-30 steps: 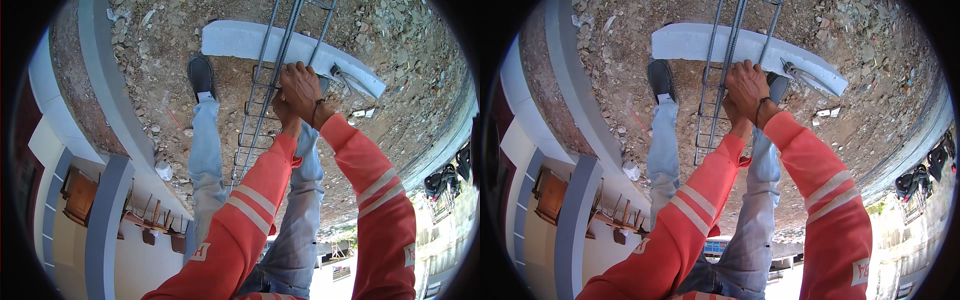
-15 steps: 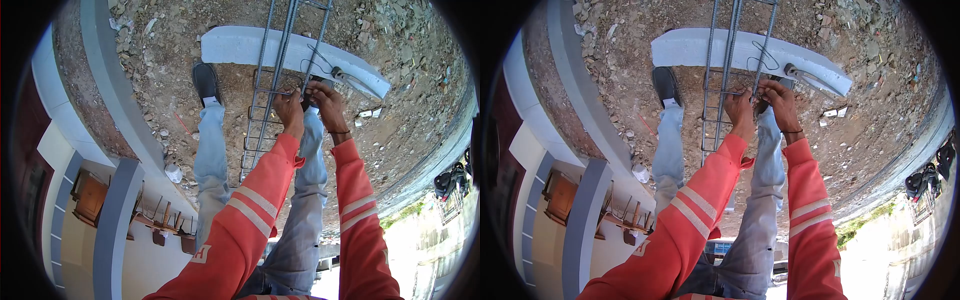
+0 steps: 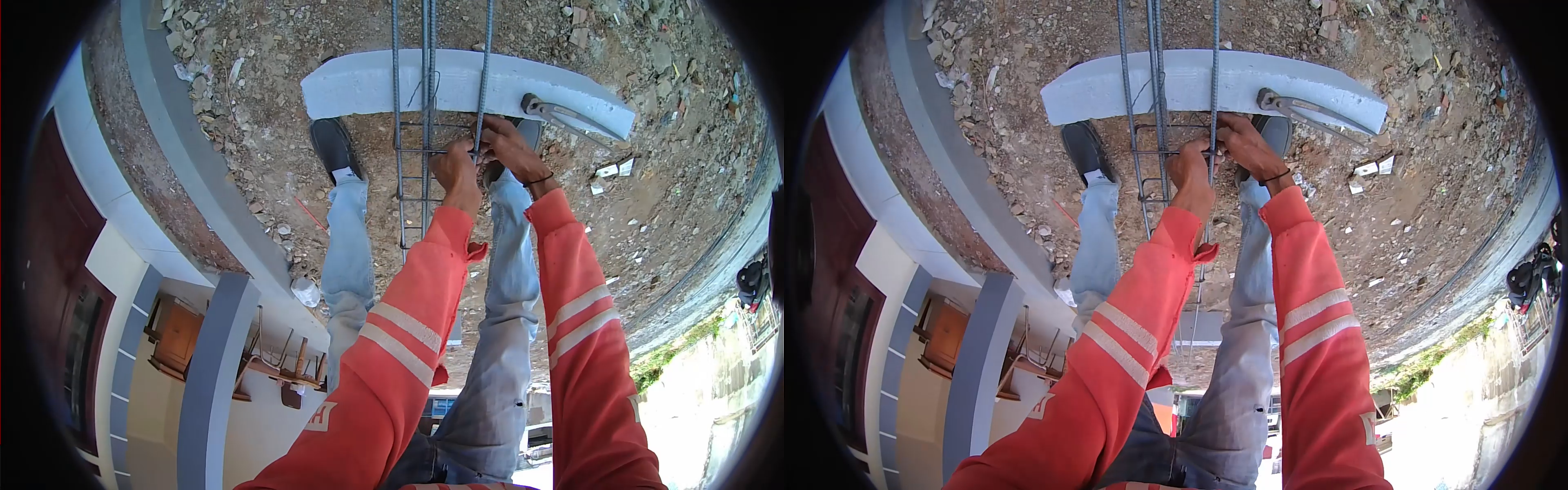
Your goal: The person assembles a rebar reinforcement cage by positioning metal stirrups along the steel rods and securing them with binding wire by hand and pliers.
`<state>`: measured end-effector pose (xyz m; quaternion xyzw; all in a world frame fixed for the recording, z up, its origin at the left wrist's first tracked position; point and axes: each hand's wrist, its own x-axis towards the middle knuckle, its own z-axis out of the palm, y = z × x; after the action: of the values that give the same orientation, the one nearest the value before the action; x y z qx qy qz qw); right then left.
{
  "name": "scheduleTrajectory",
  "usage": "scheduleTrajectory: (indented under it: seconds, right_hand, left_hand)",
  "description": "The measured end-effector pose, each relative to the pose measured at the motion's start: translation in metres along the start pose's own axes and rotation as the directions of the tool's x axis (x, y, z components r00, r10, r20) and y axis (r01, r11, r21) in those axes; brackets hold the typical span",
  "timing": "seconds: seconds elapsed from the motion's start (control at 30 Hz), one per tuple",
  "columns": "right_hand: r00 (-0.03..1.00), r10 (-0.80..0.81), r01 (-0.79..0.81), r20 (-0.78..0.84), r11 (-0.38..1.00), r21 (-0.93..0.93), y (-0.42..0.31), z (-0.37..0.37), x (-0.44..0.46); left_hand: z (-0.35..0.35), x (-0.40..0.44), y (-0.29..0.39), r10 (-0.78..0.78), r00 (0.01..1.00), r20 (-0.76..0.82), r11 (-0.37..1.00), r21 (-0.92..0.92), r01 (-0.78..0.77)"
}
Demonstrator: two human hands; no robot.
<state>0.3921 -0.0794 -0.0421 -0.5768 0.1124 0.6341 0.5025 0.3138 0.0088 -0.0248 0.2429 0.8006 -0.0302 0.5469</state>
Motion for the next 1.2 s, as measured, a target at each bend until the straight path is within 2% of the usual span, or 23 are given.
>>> scheduleTrajectory:
  seconds: [0.07, 0.2, 0.27, 0.3, 0.37, 0.4, 0.47, 0.5, 0.53, 0.6, 0.63, 0.7, 0.73, 0.8, 0.83, 0.87, 0.93, 0.97, 1.03, 1.07, 1.13, 1.17, 1.2]
  right_hand:
    - [0.999, -0.044, 0.037, -0.022, 0.962, -0.271, -0.007, 0.001, 0.005]
    - [0.989, -0.116, 0.093, -0.096, 0.971, -0.220, -0.010, 0.006, 0.003]
    - [0.928, -0.328, 0.248, -0.178, 0.898, -0.363, 0.004, 0.007, 0.009]
    - [0.928, -0.327, 0.248, -0.178, 0.900, -0.359, 0.014, 0.009, 0.010]
    - [0.772, -0.391, 0.156, -0.501, 0.881, -0.448, 0.022, 0.018, 0.008]
    - [0.774, -0.388, 0.156, -0.500, 0.882, -0.444, 0.027, 0.021, 0.003]
    - [0.571, -0.392, -0.006, -0.722, 0.877, -0.481, 0.023, 0.036, -0.016]
    - [0.482, -0.448, 0.071, -0.753, 0.877, -0.476, 0.024, 0.044, -0.019]
    - [0.481, -0.451, 0.072, -0.752, 0.875, -0.478, 0.020, 0.045, -0.019]
    - [0.418, -0.553, 0.223, -0.720, 0.831, -0.509, 0.011, 0.047, -0.020]
    - [0.418, -0.556, 0.224, -0.718, 0.829, -0.512, 0.011, 0.045, -0.019]
    - [0.664, -0.481, 0.498, -0.572, 0.856, -0.142, 0.011, 0.033, -0.017]
    - [0.663, -0.484, 0.495, -0.571, 0.856, -0.150, 0.008, 0.031, -0.025]
    - [0.834, -0.354, 0.317, -0.423, 0.935, -0.158, -0.007, 0.031, -0.051]
    - [0.854, -0.351, 0.256, -0.385, 0.926, -0.277, -0.021, 0.035, -0.059]
    - [0.857, -0.348, 0.253, -0.379, 0.926, -0.279, -0.020, 0.034, -0.055]
    - [0.881, -0.210, 0.224, -0.423, 0.974, -0.017, -0.015, 0.027, -0.041]
    - [0.881, -0.215, 0.228, -0.422, 0.973, -0.019, -0.013, 0.025, -0.035]
    - [0.887, -0.089, 0.033, -0.453, 0.991, -0.129, -0.007, 0.021, -0.024]
    - [0.887, -0.089, 0.033, -0.453, 0.991, -0.129, 0.000, 0.019, -0.017]
    - [0.900, -0.118, -0.045, -0.419, 0.932, -0.359, 0.005, 0.018, -0.009]
    - [0.900, -0.120, -0.042, -0.420, 0.933, -0.358, 0.003, 0.020, -0.008]
    - [0.800, -0.174, -0.129, -0.574, 0.884, -0.448, 0.003, 0.026, -0.007]
  left_hand:
    - [-0.004, -0.004, 0.007, 0.003, 0.997, 0.072, 1.000, -0.004, -0.003]
    - [-0.007, -0.008, 0.011, -0.052, 0.994, 0.094, 0.998, 0.039, 0.049]
    - [-0.011, -0.008, 0.009, -0.026, 0.990, 0.141, 1.000, -0.003, 0.027]
    - [-0.011, -0.008, 0.007, -0.025, 0.990, 0.138, 1.000, 0.000, 0.025]
    - [-0.010, -0.006, 0.001, 0.124, 0.980, 0.153, 0.980, -0.174, -0.096]
    - [-0.011, -0.004, -0.001, 0.124, 0.981, 0.149, 0.980, -0.171, -0.098]
    - [-0.013, -0.005, -0.002, 0.139, 0.979, 0.152, 0.986, -0.117, -0.121]
    - [-0.012, -0.004, -0.004, 0.138, 0.979, 0.154, 0.986, -0.117, -0.120]
    - [-0.011, -0.001, -0.007, 0.186, 0.970, 0.154, 0.980, -0.095, -0.173]
    - [-0.014, 0.007, -0.012, 0.233, 0.960, 0.153, 0.972, -0.075, -0.224]
    - [-0.014, 0.006, -0.010, 0.216, 0.963, 0.162, 0.976, -0.063, -0.208]
    - [-0.012, 0.003, -0.008, 0.195, 0.964, 0.178, 0.980, -0.059, -0.188]
    - [-0.013, -0.008, 0.000, 0.166, 0.967, 0.194, 0.986, -0.067, -0.156]
    - [-0.012, -0.012, 0.001, 0.133, 0.968, 0.211, 0.990, -0.081, -0.118]
    - [-0.012, -0.007, -0.003, 0.156, 0.965, 0.212, 0.987, -0.064, -0.145]
    - [-0.014, -0.003, -0.007, 0.179, 0.961, 0.211, 0.984, -0.045, -0.173]
    - [-0.013, 0.001, -0.013, 0.203, 0.958, 0.201, 0.979, -0.060, -0.195]
    - [-0.012, 0.002, -0.014, 0.230, 0.953, 0.196, 0.973, -0.074, -0.219]
    - [-0.013, 0.008, -0.017, 0.261, 0.941, 0.215, 0.965, -0.069, -0.251]
    - [-0.014, 0.008, -0.018, 0.285, 0.930, 0.234, 0.958, -0.061, -0.279]
    - [-0.018, 0.003, -0.021, 0.276, 0.931, 0.239, 0.961, -0.069, -0.267]
    - [-0.018, 0.001, -0.019, 0.272, 0.930, 0.246, 0.962, -0.078, -0.261]
    - [-0.018, 0.000, -0.018, 0.274, 0.930, 0.245, 0.962, -0.075, -0.264]
